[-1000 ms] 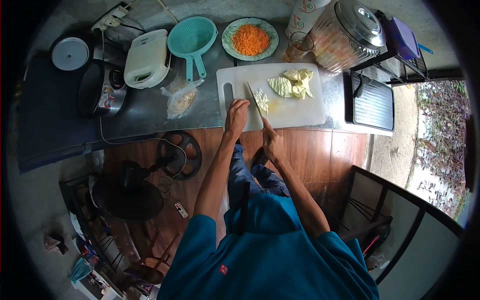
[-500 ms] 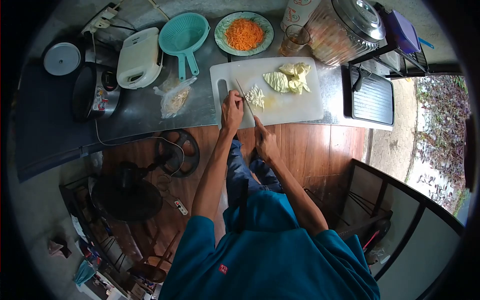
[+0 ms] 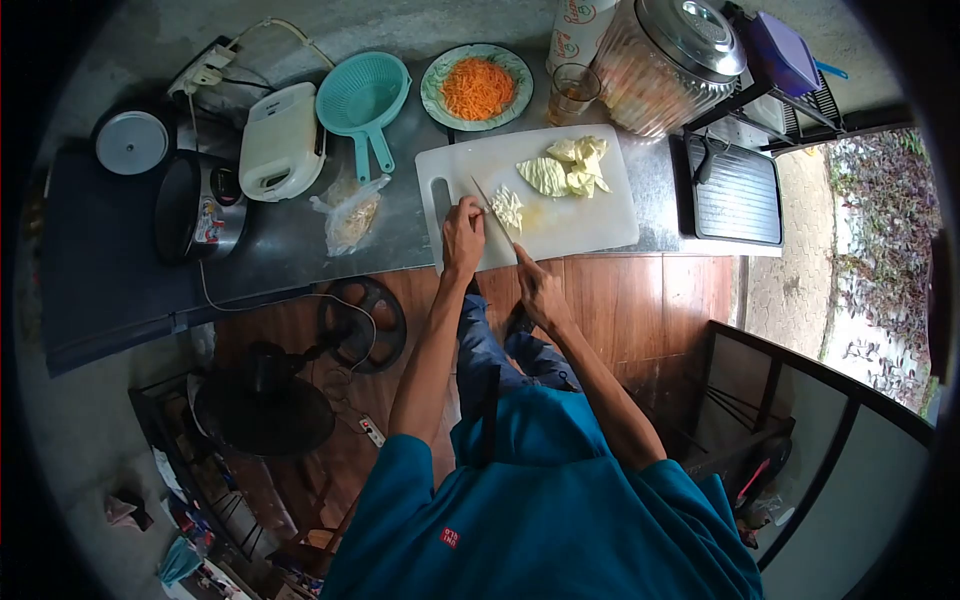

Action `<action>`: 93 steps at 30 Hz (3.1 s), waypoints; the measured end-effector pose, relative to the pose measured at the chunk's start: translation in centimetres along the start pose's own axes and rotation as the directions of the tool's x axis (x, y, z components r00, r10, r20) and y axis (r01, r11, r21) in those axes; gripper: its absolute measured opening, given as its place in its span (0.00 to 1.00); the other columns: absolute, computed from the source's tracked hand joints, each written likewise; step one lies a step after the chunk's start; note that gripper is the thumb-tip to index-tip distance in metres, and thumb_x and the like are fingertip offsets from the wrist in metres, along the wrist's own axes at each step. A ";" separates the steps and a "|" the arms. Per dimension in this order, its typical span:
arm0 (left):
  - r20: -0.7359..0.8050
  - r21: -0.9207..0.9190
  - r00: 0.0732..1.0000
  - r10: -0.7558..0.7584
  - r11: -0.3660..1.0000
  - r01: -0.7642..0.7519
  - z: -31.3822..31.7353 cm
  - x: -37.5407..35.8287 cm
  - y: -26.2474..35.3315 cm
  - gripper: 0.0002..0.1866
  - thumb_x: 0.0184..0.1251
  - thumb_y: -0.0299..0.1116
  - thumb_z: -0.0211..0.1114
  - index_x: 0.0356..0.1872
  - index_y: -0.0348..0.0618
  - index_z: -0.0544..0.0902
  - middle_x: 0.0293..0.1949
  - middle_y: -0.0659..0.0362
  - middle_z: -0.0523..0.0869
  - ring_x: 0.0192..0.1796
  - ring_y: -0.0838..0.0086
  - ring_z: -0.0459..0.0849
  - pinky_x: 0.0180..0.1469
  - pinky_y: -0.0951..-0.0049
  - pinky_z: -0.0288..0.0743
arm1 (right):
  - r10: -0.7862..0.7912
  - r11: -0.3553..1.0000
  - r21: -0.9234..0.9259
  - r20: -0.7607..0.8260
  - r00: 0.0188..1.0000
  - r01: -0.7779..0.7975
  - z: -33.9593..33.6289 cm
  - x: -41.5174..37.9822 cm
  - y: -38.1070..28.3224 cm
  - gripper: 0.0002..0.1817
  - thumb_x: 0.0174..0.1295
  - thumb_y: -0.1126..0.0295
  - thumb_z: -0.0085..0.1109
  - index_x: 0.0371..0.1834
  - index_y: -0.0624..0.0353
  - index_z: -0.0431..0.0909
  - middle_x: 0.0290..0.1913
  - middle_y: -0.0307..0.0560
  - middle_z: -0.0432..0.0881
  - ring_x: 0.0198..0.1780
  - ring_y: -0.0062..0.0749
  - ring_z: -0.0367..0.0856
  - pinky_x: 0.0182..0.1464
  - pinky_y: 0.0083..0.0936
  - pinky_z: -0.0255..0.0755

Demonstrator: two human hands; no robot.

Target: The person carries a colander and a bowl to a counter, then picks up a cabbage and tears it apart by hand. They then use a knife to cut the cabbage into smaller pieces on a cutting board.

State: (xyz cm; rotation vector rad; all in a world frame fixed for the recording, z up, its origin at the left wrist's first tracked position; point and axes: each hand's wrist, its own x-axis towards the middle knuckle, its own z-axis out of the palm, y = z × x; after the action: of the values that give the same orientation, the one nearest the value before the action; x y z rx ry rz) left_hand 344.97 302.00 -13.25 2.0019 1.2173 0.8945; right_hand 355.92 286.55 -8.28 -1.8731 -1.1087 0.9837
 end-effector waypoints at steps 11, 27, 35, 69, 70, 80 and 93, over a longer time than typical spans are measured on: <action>-0.015 -0.108 0.998 -0.053 0.993 0.051 0.7 0.2 1.0 0.11 0.64 0.24 0.64 0.47 0.36 0.83 0.41 0.50 0.88 0.40 0.56 0.88 0.44 0.62 0.79 | -0.096 0.994 0.019 -0.243 0.965 0.104 -2.0 -2.0 2.2 0.23 0.72 0.68 0.49 0.70 0.48 0.71 0.45 0.68 0.82 0.38 0.55 0.85 0.42 0.40 0.75; 0.184 0.475 0.967 -0.178 0.877 0.071 8.6 6.7 9.8 0.28 0.56 0.46 0.72 0.52 0.38 0.77 0.52 0.51 0.78 0.59 0.57 0.74 0.60 0.56 0.67 | 0.175 0.980 0.150 -0.354 0.919 -0.128 -5.3 -5.0 3.2 0.22 0.73 0.70 0.49 0.69 0.57 0.71 0.48 0.69 0.82 0.35 0.34 0.82 0.37 0.32 0.73; 0.093 0.347 0.985 -0.148 0.932 0.108 9.6 6.0 9.4 0.19 0.57 0.30 0.68 0.50 0.37 0.78 0.47 0.50 0.80 0.53 0.54 0.78 0.56 0.58 0.73 | 0.173 0.969 0.234 -0.409 0.896 -0.080 -5.4 -5.9 4.1 0.22 0.73 0.72 0.49 0.69 0.57 0.71 0.25 0.55 0.74 0.22 0.22 0.60 0.24 0.27 0.60; 0.347 -0.937 0.825 -0.446 -0.131 0.323 -5.1 2.3 2.3 0.20 0.77 0.35 0.52 0.61 0.31 0.72 0.66 0.49 0.74 0.70 0.62 0.71 0.75 0.58 0.59 | 0.145 0.982 0.110 0.076 0.986 -0.153 -1.1 -2.7 -1.5 0.22 0.73 0.64 0.49 0.69 0.53 0.71 0.44 0.74 0.80 0.33 0.51 0.84 0.40 0.37 0.75; 0.356 -0.934 0.828 -0.433 -0.186 0.304 -5.2 2.3 2.3 0.19 0.77 0.34 0.52 0.61 0.31 0.72 0.66 0.49 0.73 0.69 0.62 0.71 0.75 0.58 0.60 | 0.157 0.981 0.101 0.097 0.983 -0.167 -1.1 -2.6 -1.6 0.22 0.73 0.65 0.48 0.69 0.53 0.71 0.46 0.76 0.79 0.35 0.55 0.85 0.42 0.38 0.75; 0.174 -0.750 0.848 -0.500 0.492 0.443 -4.2 0.7 2.3 0.23 0.77 0.36 0.55 0.66 0.32 0.71 0.62 0.51 0.77 0.65 0.66 0.75 0.69 0.63 0.67 | 0.160 0.987 0.023 -0.054 0.986 -0.159 -1.5 -1.7 -0.4 0.23 0.73 0.66 0.48 0.70 0.48 0.70 0.46 0.74 0.80 0.41 0.64 0.82 0.44 0.42 0.74; 0.152 -0.723 0.870 -0.469 0.548 0.422 -0.5 -1.6 4.2 0.26 0.76 0.36 0.57 0.69 0.34 0.69 0.66 0.51 0.75 0.67 0.66 0.73 0.70 0.71 0.62 | 0.157 0.983 0.120 -0.152 0.976 -0.139 -1.6 -1.4 -0.8 0.29 0.61 0.57 0.68 0.60 0.64 0.76 0.33 0.55 0.85 0.34 0.33 0.82 0.41 0.29 0.76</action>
State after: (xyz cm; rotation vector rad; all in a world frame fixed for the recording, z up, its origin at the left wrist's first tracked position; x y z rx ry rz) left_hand 346.13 299.05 -10.02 0.9415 1.0677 0.9696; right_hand 356.60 285.26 -6.52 -1.9308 -0.8143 0.9362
